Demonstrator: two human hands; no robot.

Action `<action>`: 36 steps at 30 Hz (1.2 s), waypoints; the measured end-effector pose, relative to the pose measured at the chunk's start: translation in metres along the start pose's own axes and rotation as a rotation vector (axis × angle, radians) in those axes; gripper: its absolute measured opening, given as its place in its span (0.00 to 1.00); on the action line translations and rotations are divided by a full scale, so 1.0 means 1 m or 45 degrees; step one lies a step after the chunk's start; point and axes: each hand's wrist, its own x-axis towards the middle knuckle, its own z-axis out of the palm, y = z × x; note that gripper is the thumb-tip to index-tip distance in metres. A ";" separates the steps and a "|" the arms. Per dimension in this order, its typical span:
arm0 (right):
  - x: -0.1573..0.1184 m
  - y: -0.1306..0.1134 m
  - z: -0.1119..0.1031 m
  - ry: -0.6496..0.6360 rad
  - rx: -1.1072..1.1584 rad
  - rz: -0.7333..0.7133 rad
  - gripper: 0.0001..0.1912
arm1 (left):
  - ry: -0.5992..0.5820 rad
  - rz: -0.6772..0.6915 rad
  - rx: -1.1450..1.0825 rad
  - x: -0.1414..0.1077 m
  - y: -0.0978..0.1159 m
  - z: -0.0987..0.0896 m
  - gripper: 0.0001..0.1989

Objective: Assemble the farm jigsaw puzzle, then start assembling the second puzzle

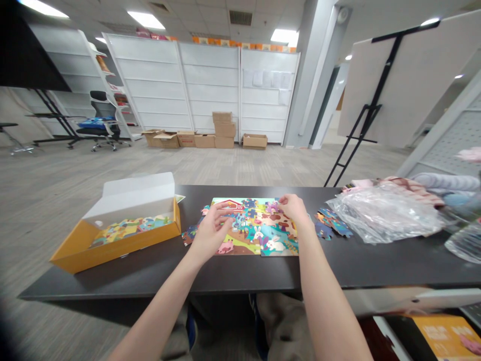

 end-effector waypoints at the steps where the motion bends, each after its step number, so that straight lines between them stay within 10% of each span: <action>1: 0.000 0.000 0.001 -0.013 -0.027 -0.005 0.08 | -0.012 0.013 0.015 0.000 -0.001 0.000 0.18; 36: -0.031 -0.025 -0.018 -0.198 -0.325 0.088 0.16 | -0.035 0.107 0.149 -0.001 0.001 -0.002 0.12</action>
